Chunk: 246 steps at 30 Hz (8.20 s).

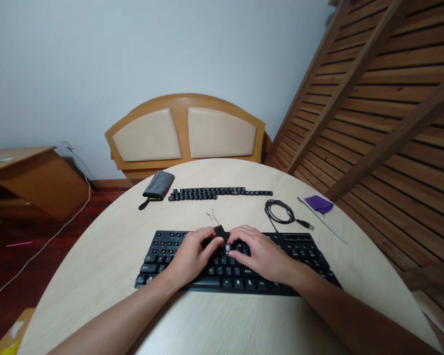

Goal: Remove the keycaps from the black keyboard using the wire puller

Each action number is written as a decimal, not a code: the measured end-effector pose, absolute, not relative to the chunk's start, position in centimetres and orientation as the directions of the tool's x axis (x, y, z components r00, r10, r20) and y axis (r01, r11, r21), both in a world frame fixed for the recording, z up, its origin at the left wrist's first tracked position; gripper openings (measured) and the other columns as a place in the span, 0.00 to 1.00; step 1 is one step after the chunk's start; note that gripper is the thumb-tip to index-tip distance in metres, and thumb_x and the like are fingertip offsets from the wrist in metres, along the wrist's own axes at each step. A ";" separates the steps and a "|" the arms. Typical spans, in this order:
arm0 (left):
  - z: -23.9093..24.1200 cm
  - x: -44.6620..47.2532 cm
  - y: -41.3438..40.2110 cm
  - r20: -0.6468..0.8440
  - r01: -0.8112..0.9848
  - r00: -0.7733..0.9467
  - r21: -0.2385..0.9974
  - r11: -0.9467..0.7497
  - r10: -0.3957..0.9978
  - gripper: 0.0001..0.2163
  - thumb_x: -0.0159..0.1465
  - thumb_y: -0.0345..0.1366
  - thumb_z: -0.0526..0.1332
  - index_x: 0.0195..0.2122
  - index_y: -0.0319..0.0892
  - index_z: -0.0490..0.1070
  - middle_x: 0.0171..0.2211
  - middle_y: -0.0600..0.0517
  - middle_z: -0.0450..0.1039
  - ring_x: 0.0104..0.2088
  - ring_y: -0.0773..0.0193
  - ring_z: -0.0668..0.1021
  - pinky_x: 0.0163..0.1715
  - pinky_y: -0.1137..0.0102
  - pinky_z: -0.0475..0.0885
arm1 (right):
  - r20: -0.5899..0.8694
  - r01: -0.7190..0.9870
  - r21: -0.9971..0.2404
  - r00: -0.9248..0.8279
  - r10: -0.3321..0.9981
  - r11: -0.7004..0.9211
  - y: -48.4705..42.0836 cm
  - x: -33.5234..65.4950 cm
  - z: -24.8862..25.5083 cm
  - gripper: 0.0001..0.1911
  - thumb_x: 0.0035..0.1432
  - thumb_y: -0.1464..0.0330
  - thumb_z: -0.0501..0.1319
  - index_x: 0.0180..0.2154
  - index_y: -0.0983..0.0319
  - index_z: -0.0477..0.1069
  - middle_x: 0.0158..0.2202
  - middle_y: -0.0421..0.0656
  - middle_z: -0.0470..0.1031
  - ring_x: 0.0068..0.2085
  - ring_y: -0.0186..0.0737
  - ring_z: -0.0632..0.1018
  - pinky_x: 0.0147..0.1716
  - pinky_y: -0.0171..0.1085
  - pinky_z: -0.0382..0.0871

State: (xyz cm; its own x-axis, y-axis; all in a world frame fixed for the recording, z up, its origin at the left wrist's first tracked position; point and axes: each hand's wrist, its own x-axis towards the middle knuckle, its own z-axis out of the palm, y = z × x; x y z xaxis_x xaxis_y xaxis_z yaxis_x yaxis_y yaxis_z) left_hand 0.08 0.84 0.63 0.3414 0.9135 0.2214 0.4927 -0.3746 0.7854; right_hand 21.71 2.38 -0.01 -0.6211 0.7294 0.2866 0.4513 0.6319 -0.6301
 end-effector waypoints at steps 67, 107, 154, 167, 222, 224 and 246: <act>0.4 0.1 0.7 0.222 0.612 0.358 0.678 -0.407 0.907 0.10 0.70 0.36 0.55 0.33 0.41 0.71 0.32 0.49 0.77 0.36 0.57 0.77 0.38 0.65 0.69 | 0.306 0.361 -0.769 -0.516 0.800 0.527 2.7 21.5 0.5 0.11 0.63 0.67 0.61 0.46 0.58 0.77 0.46 0.45 0.79 0.48 0.42 0.78 0.51 0.42 0.70; -0.1 0.0 0.8 0.202 0.629 0.357 0.670 -0.394 0.912 0.11 0.70 0.38 0.53 0.33 0.42 0.70 0.33 0.48 0.76 0.37 0.56 0.77 0.39 0.64 0.69 | 0.282 0.862 -0.423 -0.166 0.945 0.278 14.0 15.7 -1.5 0.11 0.61 0.70 0.60 0.45 0.54 0.75 0.48 0.42 0.77 0.47 0.42 0.77 0.44 0.37 0.69; -0.2 -0.1 0.8 0.220 0.654 0.359 0.633 -0.413 0.907 0.11 0.71 0.39 0.52 0.34 0.43 0.69 0.33 0.48 0.77 0.36 0.55 0.77 0.39 0.65 0.69 | 0.048 0.752 -0.405 -0.550 0.834 0.520 3.5 21.1 3.8 0.15 0.63 0.64 0.60 0.50 0.60 0.72 0.51 0.49 0.75 0.55 0.48 0.72 0.54 0.44 0.65; 0.7 1.6 0.3 0.241 0.619 0.306 0.685 -0.385 0.921 0.10 0.70 0.39 0.54 0.33 0.42 0.69 0.32 0.49 0.78 0.33 0.57 0.78 0.35 0.67 0.68 | 0.152 0.591 -0.539 -0.633 0.760 0.600 1.5 23.4 0.8 0.24 0.58 0.55 0.64 0.54 0.57 0.69 0.60 0.47 0.68 0.60 0.48 0.68 0.60 0.48 0.60; 0.1 2.1 0.8 0.166 0.625 0.416 0.662 -0.414 0.894 0.11 0.70 0.37 0.53 0.29 0.43 0.62 0.27 0.53 0.71 0.29 0.61 0.73 0.30 0.70 0.61 | 0.238 0.560 -0.533 -0.621 0.747 0.635 1.2 23.5 0.9 0.14 0.58 0.61 0.66 0.44 0.59 0.73 0.56 0.47 0.73 0.58 0.47 0.71 0.58 0.47 0.62; 0.0 2.1 0.8 0.172 0.609 0.422 0.674 -0.418 0.890 0.11 0.70 0.37 0.52 0.30 0.42 0.63 0.27 0.53 0.71 0.28 0.62 0.72 0.30 0.70 0.61 | 0.235 0.569 -0.536 -0.609 0.758 0.624 1.2 23.4 0.9 0.11 0.60 0.62 0.64 0.43 0.59 0.74 0.55 0.46 0.73 0.57 0.46 0.71 0.58 0.47 0.63; 0.3 1.8 0.7 0.216 0.514 0.457 0.728 -0.454 0.863 0.09 0.71 0.36 0.55 0.35 0.42 0.71 0.34 0.51 0.76 0.36 0.60 0.75 0.39 0.67 0.67 | 0.242 0.597 -0.504 -0.596 0.765 0.624 1.0 22.7 0.6 0.05 0.62 0.67 0.61 0.40 0.59 0.70 0.54 0.45 0.72 0.57 0.46 0.70 0.59 0.47 0.62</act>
